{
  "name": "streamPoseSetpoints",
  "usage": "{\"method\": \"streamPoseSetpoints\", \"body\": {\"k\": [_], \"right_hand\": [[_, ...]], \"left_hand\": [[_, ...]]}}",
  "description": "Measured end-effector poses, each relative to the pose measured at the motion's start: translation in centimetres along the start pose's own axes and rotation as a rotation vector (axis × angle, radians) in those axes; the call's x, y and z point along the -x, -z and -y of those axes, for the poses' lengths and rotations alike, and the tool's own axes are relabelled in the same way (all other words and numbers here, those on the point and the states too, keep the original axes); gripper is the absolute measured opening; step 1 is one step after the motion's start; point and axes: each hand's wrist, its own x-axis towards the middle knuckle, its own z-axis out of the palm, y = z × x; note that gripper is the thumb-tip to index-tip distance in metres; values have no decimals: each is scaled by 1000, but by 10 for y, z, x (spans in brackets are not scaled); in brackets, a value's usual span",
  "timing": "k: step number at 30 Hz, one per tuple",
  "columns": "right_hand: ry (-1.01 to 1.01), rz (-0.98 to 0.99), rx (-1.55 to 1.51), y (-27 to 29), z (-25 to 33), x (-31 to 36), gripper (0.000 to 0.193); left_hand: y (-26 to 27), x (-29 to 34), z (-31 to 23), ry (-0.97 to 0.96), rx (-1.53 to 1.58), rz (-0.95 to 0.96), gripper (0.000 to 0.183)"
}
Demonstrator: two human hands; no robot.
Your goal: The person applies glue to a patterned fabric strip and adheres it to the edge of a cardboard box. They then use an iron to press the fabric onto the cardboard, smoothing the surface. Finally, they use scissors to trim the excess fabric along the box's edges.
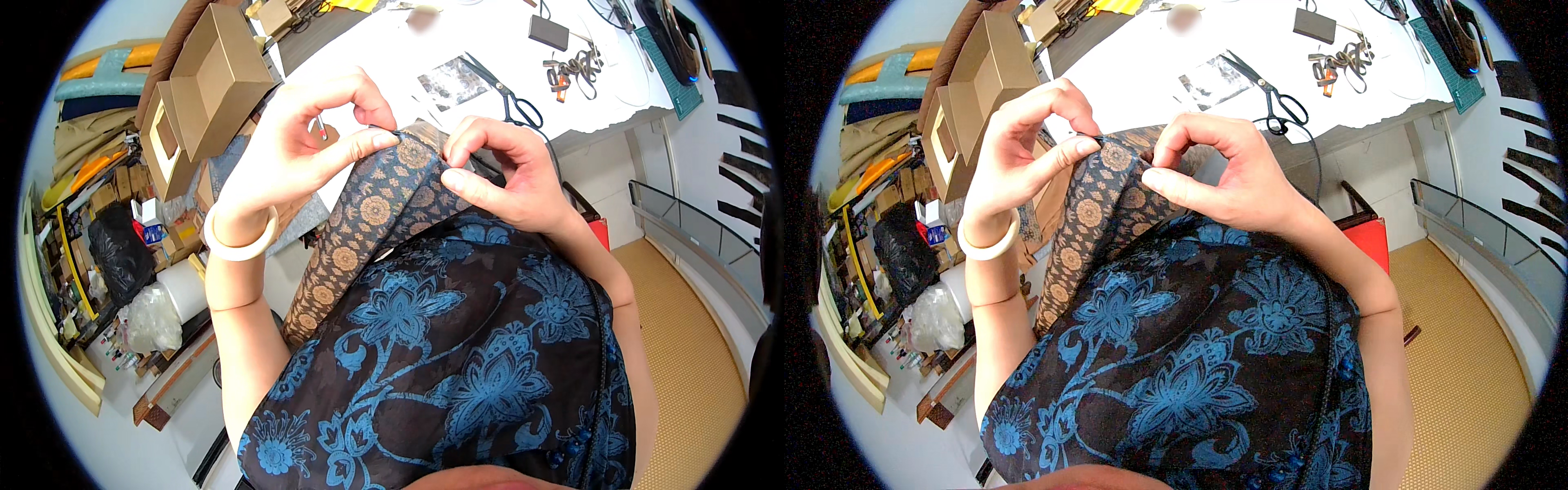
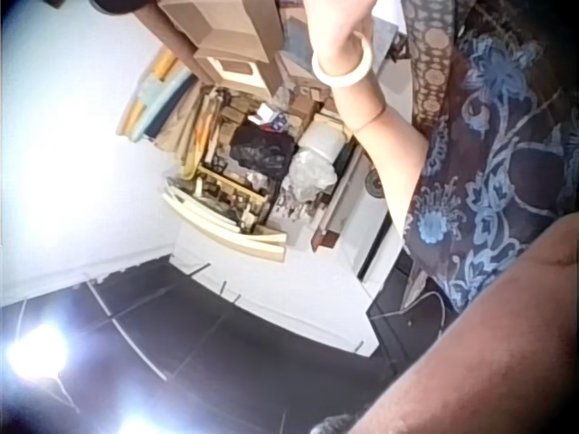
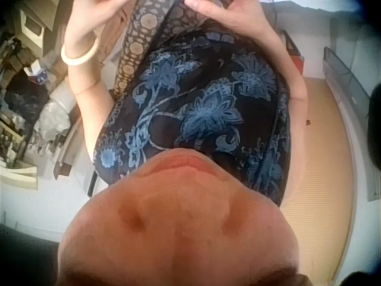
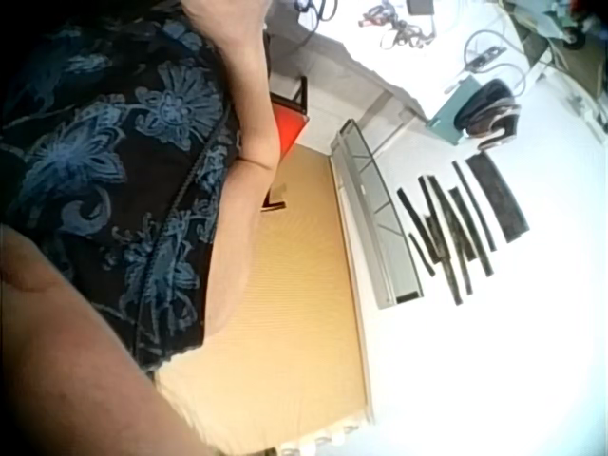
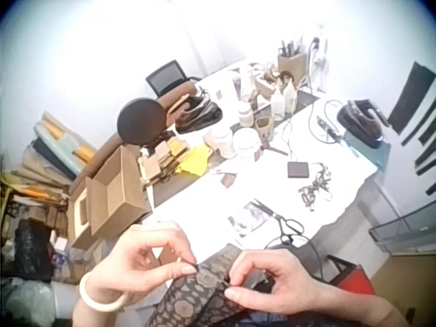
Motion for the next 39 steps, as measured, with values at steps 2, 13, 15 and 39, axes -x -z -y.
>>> {"method": "streamPoseSetpoints", "body": {"k": [2,13,15,39], "right_hand": [[0,5,10,0,1,-1,13],[10,-3,27,-1,3,-4,12],[15,-4,32,-1,2,-4,12],[31,-22,48,-4,2,-2,11]], "left_hand": [[1,1,-5,-51,-82,-32,13],[3,0,-14,76,-102,14,12],[0,-1,-13,105,-39,2,12],[3,4,-21,-150,-380,-71,11]]}}
